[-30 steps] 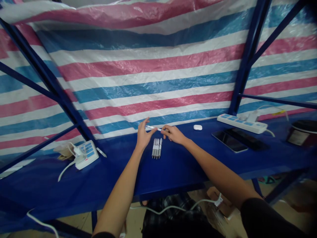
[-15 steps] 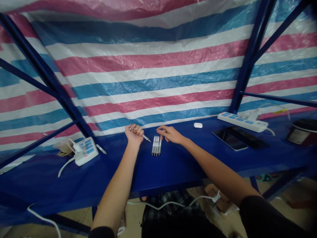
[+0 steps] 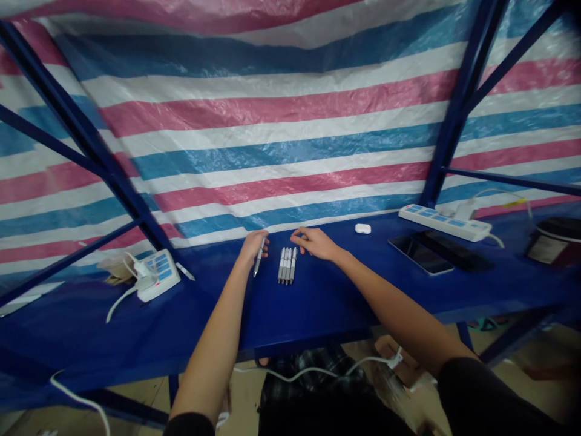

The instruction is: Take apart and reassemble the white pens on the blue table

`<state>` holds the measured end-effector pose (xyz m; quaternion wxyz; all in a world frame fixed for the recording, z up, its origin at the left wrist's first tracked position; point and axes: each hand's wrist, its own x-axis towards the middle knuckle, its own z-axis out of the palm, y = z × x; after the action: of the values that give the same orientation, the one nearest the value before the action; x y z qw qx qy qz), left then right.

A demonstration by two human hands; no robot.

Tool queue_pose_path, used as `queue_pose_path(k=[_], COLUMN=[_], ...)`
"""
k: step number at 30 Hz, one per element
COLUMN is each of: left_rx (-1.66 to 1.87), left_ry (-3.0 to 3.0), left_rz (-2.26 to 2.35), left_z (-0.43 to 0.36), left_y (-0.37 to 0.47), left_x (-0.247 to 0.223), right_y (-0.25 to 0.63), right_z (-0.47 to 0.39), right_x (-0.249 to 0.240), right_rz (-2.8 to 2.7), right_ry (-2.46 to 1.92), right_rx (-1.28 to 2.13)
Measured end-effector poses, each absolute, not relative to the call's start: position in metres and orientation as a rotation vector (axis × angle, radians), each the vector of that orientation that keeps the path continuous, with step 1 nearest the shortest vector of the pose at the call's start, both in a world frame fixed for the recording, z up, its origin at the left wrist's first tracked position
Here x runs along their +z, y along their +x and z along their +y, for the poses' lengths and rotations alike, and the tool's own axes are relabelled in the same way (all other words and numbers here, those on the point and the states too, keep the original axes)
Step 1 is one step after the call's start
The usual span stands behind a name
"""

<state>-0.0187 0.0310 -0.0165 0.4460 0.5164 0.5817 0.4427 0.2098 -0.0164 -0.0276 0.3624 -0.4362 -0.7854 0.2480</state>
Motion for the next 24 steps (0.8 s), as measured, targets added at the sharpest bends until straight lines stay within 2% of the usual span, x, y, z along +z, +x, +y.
queue_pose_path(k=[5,13,19,24], left_rx=[0.711,0.456,0.412,0.468], left_ry=[1.657,1.782,1.709,1.688], left_rz=[1.802,1.839,1.672,1.603], left_z=[0.037,0.017,0.006,0.006], left_y=[-0.012,-0.004,0.004,0.015], left_x=[-0.037,-0.024,-0.018,-0.024], right_y=[0.209,0.211,0.206,0.200], right_z=[-0.017,-0.015,-0.019,-0.018], right_x=[-0.027,-0.028,-0.028,-0.031], right_rz=[-2.130,-2.206,-2.335,-2.314], right_ry=[-1.269,-1.449,-1.556,-1.604], right_rx=[0.558,0.518,0.599,0.540])
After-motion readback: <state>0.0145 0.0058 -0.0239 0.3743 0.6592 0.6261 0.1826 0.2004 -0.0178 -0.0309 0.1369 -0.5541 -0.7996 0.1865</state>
